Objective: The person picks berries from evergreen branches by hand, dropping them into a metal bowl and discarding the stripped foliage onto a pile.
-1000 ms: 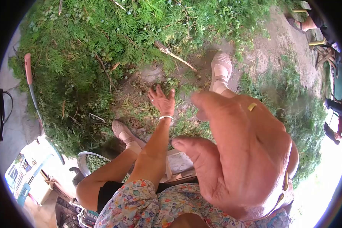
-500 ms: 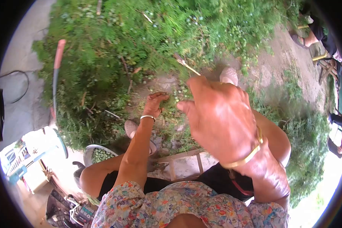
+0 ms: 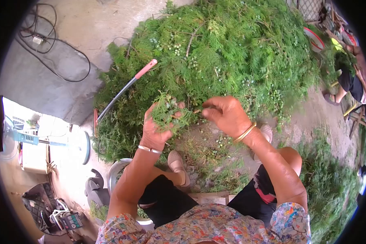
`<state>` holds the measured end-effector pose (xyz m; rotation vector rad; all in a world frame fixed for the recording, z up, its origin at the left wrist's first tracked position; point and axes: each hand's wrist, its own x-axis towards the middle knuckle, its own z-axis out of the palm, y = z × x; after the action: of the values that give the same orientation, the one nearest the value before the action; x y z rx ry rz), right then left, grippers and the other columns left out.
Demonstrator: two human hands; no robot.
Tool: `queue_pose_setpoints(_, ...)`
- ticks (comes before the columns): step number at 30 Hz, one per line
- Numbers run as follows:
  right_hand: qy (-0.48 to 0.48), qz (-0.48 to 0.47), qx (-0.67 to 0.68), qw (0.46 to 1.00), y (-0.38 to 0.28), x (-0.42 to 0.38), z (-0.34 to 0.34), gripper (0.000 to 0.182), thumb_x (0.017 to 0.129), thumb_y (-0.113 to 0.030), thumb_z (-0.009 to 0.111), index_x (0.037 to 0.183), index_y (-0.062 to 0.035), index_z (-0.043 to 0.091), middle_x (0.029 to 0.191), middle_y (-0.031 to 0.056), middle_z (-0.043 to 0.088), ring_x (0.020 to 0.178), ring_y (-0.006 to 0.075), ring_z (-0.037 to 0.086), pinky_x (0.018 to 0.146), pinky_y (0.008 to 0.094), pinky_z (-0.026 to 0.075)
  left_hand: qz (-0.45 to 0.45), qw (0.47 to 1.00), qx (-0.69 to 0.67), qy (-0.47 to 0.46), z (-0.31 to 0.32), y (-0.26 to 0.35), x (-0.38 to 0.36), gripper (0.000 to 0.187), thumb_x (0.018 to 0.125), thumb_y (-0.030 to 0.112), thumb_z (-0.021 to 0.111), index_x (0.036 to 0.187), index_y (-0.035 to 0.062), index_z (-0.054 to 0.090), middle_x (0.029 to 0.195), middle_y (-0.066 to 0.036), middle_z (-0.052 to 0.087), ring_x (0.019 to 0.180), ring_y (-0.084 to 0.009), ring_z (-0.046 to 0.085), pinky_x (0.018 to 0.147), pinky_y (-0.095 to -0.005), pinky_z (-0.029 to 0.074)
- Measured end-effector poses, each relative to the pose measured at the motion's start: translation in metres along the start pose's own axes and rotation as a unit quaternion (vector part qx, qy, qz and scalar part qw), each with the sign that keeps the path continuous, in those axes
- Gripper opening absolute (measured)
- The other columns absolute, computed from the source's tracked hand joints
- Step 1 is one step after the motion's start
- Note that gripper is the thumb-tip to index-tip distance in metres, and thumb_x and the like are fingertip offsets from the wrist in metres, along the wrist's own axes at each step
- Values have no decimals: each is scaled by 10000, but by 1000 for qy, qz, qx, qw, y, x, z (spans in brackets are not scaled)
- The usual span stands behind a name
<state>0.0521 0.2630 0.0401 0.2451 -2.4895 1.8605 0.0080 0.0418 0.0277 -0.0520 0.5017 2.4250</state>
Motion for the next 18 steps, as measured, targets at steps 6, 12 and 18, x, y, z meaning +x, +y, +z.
queue_pose_setpoints(6, -22, -13, 74, 997, -46, 14, 9, 157, 826, -24, 629, 970, 38, 630, 761, 67, 651, 650, 79, 592, 577, 216, 485, -43, 992, -25, -116, -13, -25, -10, 339, 857, 216, 538, 1118, 0, 522, 1080, -203, 549, 884, -277, 575, 708, -335, 549)
queue_pose_setpoints(12, -51, 13, 77, 996, -13, 6, 24, 220, 798, 9, 655, 1003, 70, 605, 810, 84, 642, 719, 90, 601, 622, 244, 521, 34, 942, 314, 110, -80, -50, 8, 369, 891, 297, 496, 1135, 26, 549, 969, -117, 609, 779, -252, 591, 510, -288, 517)
queue_pose_setpoints(18, -43, 35, 92, 994, 1, 4, 17, 167, 792, 11, 658, 943, 68, 617, 779, 80, 643, 688, 92, 608, 573, 238, 525, 195, 773, 602, -44, -56, -49, 2, 393, 895, 284, 482, 1152, -9, 535, 991, -122, 610, 808, -236, 605, 645, -299, 516)
